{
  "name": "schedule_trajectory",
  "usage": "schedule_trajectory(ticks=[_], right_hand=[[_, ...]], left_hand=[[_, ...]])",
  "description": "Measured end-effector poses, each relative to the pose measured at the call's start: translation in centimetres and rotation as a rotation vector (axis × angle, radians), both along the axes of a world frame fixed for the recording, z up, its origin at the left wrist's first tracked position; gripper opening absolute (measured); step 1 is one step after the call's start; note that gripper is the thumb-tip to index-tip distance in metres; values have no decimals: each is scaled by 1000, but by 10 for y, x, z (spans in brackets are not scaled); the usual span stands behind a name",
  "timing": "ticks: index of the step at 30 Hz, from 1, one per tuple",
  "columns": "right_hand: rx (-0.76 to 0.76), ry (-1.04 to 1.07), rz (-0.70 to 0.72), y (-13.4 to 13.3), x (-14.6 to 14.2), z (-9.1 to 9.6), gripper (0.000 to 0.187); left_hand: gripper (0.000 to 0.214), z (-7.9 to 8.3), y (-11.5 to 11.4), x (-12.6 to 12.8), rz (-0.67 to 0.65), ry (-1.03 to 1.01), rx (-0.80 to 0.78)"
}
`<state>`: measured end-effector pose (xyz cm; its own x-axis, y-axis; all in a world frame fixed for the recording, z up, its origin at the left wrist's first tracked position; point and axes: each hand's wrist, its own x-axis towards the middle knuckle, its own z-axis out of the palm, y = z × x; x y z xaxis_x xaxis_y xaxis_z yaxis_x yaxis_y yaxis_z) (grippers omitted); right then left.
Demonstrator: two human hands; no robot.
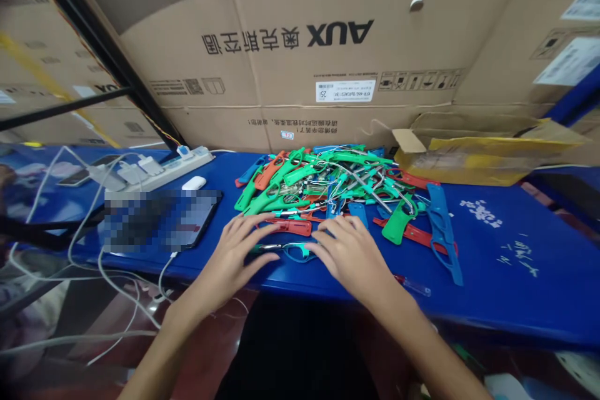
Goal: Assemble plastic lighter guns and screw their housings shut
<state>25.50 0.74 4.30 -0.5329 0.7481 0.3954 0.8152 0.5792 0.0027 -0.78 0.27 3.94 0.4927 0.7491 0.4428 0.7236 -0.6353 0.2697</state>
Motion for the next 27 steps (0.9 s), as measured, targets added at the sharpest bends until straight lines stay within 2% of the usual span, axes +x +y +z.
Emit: schedule_trajectory(ticks=[3, 7, 12, 15, 19, 24, 27], right_hand=[[-24, -47, -161, 14, -3, 14, 33], [-109, -121, -410, 27, -14, 21, 48], [-285, -122, -526, 34, -22, 29, 33], [-358, -65, -553, 36, -12, 44, 27], [-424, 81, -528, 33, 17, 62, 22], [-600, 347, -421, 33, 61, 63, 31], [-598, 509, -417, 37, 84, 60, 30]], left_hand=[[30, 2, 0, -7, 37, -77, 6], [16, -9, -1, -6, 48, -76, 14], [17, -18, 4, -3, 50, -48, 1], [18, -15, 10, -2, 51, -28, -23], [17, -10, 12, 2, 49, 3, -60], [16, -13, 10, 7, 58, 16, -61], [15, -16, 5, 9, 75, 14, -30]])
